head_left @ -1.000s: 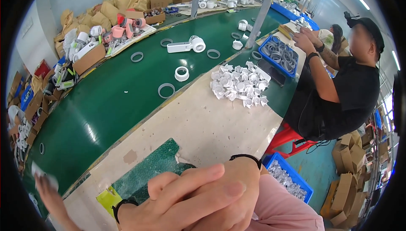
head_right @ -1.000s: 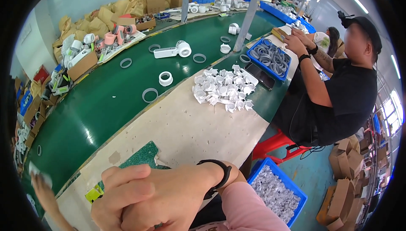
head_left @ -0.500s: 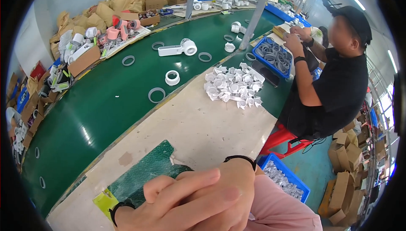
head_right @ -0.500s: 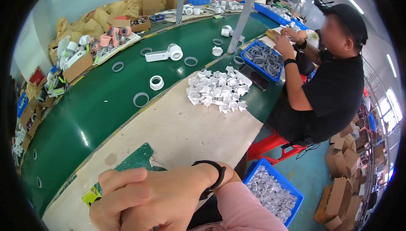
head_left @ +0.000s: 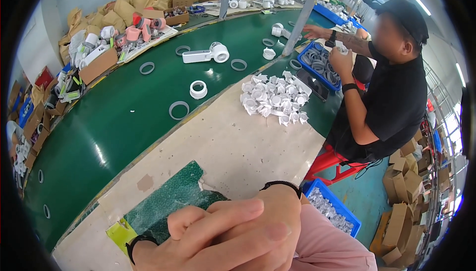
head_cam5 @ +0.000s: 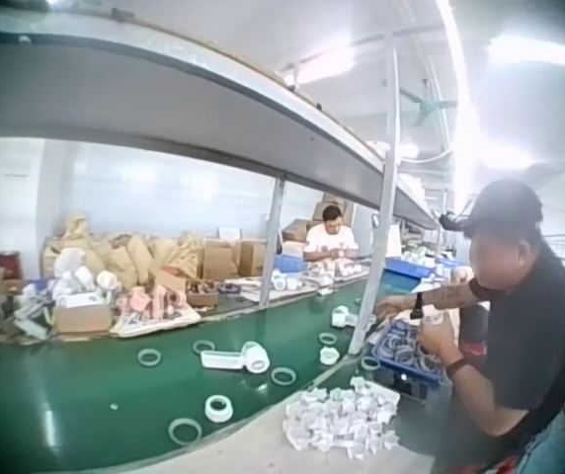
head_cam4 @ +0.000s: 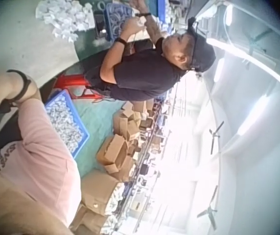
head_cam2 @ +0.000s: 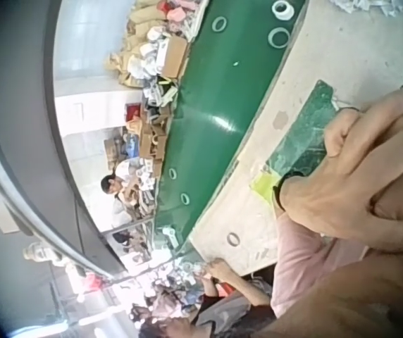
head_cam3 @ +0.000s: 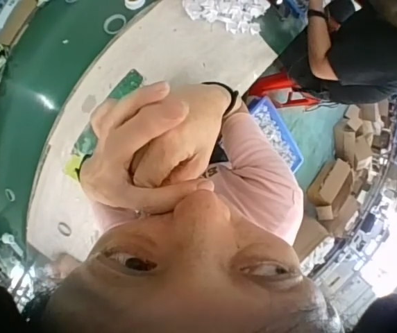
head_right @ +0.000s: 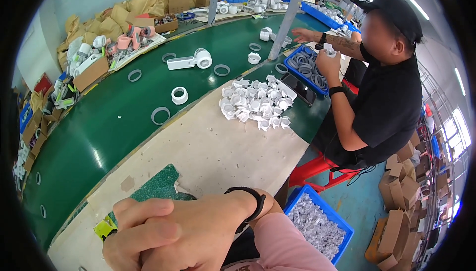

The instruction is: Assemble small portable electronic fans at a manufacturing workbench.

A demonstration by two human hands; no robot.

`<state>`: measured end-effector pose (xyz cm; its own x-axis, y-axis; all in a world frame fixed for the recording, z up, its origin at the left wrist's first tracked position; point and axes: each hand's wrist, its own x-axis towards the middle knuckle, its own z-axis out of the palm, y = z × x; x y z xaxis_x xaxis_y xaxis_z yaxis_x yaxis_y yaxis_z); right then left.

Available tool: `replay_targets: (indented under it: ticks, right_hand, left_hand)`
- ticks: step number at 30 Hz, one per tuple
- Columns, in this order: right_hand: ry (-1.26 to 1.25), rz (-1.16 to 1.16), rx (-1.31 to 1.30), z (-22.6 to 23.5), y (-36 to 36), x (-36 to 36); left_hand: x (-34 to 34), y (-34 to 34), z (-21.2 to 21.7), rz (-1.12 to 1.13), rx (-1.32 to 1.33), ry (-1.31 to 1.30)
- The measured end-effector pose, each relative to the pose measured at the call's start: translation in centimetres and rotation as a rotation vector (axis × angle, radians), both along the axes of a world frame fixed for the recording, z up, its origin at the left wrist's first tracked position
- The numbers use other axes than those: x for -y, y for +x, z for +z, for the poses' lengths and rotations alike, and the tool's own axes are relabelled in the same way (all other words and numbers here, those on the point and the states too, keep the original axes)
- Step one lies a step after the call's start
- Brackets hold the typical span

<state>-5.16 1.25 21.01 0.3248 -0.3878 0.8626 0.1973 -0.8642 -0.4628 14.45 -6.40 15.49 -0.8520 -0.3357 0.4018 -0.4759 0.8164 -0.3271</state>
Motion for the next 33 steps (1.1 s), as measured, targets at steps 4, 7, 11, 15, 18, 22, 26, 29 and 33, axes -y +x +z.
replay_targets:
  ticks: [4, 7, 11, 15, 18, 22, 26, 29, 33]
  right_hand:
    - [-0.069, -0.027, -0.008, -0.5, -0.4, 0.4]
    - [0.010, 0.107, -0.074, 0.2, -0.9, 0.5]
    - [0.030, 0.068, -0.162, 1.4, -1.2, 0.2]
    - [0.016, 0.263, 0.576, -0.2, 4.6, 0.2]
    - [0.003, 0.069, 0.049, 0.8, 0.5, 0.2]
    - [0.106, 0.144, 0.078, 1.6, 0.4, -0.2]
    - [0.044, 0.120, 0.106, 1.8, 0.5, -0.1]
    - [0.106, 0.171, 0.080, 1.8, 0.3, -0.4]
    - [0.014, 0.134, 0.102, 1.4, 0.2, 0.4]
  left_hand:
    - [-1.0, -1.5, 0.3, -0.059, -0.038, 0.056]
    - [-1.6, -2.5, 0.5, -0.105, -0.069, 0.097]
    - [-2.3, -4.1, 0.7, -0.183, -0.119, 0.156]
    - [-3.0, -6.0, 0.8, -0.283, -0.178, 0.219]
    - [-3.3, -7.1, 1.0, -0.354, -0.217, 0.263]
    - [-3.8, -8.5, 1.2, -0.437, -0.267, 0.325]
    - [-3.9, -9.5, 1.6, -0.506, -0.311, 0.377]
    - [-4.0, -10.0, 1.9, -0.549, -0.339, 0.417]
    - [-4.0, -10.6, 2.3, -0.599, -0.375, 0.471]
